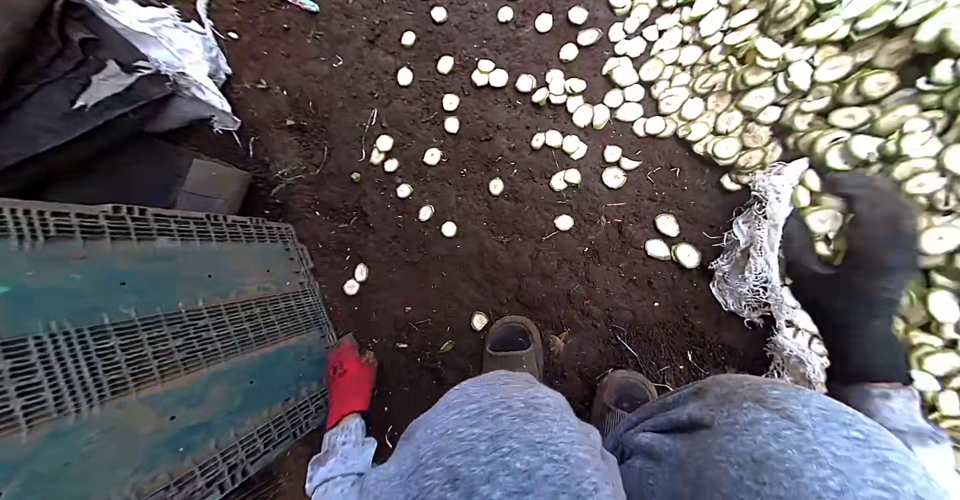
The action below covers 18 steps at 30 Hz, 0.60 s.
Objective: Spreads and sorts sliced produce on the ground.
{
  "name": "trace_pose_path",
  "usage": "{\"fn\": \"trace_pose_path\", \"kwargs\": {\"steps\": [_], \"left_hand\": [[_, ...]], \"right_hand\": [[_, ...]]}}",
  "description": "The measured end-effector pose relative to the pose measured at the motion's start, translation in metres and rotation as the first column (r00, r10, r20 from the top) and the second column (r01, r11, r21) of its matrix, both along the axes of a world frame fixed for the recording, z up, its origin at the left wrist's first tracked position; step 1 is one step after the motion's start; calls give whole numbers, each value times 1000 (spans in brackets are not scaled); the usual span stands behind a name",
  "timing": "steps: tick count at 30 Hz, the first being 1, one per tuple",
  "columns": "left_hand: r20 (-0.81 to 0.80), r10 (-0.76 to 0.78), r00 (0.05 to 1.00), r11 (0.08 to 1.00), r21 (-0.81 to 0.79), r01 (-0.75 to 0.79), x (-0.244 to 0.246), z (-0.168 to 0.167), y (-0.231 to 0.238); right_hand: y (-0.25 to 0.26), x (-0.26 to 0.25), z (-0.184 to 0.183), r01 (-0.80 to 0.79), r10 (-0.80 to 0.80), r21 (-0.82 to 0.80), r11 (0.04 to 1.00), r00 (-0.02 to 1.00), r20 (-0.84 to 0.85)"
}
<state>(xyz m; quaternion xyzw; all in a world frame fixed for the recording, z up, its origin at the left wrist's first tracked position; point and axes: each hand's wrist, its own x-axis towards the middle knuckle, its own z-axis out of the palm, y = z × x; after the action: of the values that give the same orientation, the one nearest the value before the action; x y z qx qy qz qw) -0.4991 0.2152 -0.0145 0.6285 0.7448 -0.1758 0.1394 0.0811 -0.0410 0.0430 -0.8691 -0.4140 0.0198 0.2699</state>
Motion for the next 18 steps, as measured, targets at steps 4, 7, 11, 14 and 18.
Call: {"fn": "trace_pose_path", "kwargs": {"steps": [4, 7, 11, 14, 18], "left_hand": [[-132, 20, 991, 992, -119, -36, -11, -17, -22], [-102, -27, 994, 994, -113, 15, -36, -31, -20], [-69, -96, 993, 994, 53, 100, -91, -71, -15], [66, 53, 996, 998, -28, -51, 5, 5, -2], [650, -119, 751, 989, 9, 150, 165, 85, -6]], "right_hand": [[53, -40, -88, -293, 250, -266, 918, 950, -186], [59, -60, -114, -248, 225, -314, 917, 968, -108], [42, -77, -118, -253, 206, -260, 932, 958, -198], [16, -64, -94, -188, 155, -167, 968, 969, -192], [-68, 2, -11, 307, -302, -63, 950, 951, 72]]}}
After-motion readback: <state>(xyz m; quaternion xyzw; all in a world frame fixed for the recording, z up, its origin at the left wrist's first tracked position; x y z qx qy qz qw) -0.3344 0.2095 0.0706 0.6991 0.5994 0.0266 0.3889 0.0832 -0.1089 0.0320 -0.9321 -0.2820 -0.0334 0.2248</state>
